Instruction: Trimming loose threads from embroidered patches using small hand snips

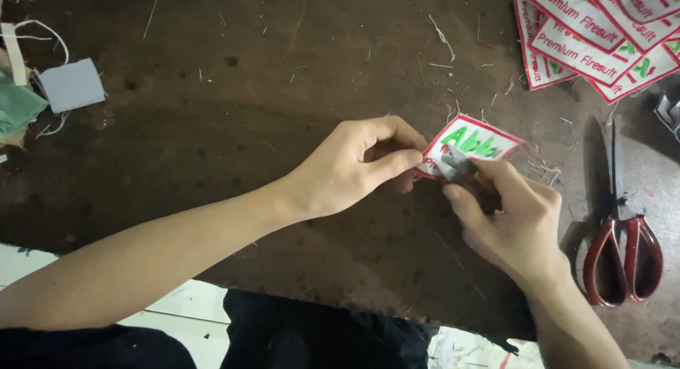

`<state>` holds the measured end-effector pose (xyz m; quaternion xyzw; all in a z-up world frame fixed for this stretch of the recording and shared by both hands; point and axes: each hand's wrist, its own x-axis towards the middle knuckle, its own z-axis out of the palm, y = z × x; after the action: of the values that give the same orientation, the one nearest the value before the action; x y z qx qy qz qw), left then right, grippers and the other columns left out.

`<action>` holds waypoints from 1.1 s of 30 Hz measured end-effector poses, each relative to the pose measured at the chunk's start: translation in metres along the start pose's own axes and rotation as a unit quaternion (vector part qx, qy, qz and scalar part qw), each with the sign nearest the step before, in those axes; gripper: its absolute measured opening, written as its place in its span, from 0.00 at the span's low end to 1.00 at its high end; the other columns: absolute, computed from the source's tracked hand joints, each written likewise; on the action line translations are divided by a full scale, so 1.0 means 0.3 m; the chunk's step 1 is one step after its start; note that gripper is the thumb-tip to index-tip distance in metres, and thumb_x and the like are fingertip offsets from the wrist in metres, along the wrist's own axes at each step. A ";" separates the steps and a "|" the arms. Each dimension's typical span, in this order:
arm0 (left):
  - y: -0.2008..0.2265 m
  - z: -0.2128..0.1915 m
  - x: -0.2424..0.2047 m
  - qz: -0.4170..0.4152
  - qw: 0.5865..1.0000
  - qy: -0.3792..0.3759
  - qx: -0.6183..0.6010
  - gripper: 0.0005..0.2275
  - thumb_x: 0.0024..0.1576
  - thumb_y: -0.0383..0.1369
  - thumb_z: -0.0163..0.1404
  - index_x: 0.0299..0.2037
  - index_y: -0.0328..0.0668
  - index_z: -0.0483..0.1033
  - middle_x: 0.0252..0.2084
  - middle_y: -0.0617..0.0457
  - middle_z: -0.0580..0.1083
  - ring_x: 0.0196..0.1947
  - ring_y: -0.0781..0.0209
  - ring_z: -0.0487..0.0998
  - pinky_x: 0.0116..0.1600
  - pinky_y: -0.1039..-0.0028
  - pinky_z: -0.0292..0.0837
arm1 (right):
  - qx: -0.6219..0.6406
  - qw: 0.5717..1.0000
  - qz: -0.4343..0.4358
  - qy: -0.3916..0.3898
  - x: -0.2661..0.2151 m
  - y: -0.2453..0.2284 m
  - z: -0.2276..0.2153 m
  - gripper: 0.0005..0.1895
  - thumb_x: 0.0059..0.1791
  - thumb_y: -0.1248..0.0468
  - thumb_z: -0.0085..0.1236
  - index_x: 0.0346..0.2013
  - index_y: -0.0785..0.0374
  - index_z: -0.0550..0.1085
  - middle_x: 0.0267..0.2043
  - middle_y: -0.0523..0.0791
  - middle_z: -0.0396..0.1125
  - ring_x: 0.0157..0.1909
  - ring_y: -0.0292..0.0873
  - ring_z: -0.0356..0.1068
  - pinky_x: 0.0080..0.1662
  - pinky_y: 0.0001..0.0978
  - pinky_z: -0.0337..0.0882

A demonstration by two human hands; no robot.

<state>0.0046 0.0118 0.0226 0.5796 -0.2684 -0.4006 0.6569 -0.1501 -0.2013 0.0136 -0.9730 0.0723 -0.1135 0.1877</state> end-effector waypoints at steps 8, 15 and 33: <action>-0.013 0.002 0.007 -0.032 0.999 0.014 -0.012 0.08 0.62 0.34 0.49 0.43 0.40 0.77 0.30 0.54 0.79 0.30 0.68 0.81 0.44 0.80 0.78 | 0.018 0.995 -0.100 0.003 0.038 -0.013 -0.007 0.14 0.51 0.60 0.71 0.39 0.67 0.76 0.24 0.43 0.64 0.24 0.41 0.60 0.34 0.34 0.64; -0.021 0.001 0.010 -0.010 1.000 0.011 -0.021 0.07 0.62 0.33 0.50 0.43 0.38 0.76 0.30 0.53 0.78 0.29 0.68 0.80 0.42 0.80 0.77 | 0.001 0.992 -0.127 0.021 0.034 -0.018 -0.027 0.15 0.53 0.60 0.67 0.33 0.67 0.72 0.20 0.45 0.58 0.22 0.44 0.55 0.31 0.38 0.59; -0.001 0.007 -0.001 -0.020 0.999 -0.017 -0.020 0.09 0.60 0.31 0.52 0.48 0.39 0.79 0.40 0.55 0.79 0.32 0.68 0.80 0.45 0.80 0.79 | -0.001 0.987 -0.155 0.034 0.048 -0.039 -0.033 0.16 0.53 0.60 0.71 0.33 0.69 0.73 0.24 0.46 0.64 0.23 0.46 0.58 0.33 0.39 0.62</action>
<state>0.0027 0.0107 0.0226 0.5649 -0.2601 -0.4289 0.6551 -0.1377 -0.1965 0.0299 -0.9681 -0.0732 -0.1747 0.1642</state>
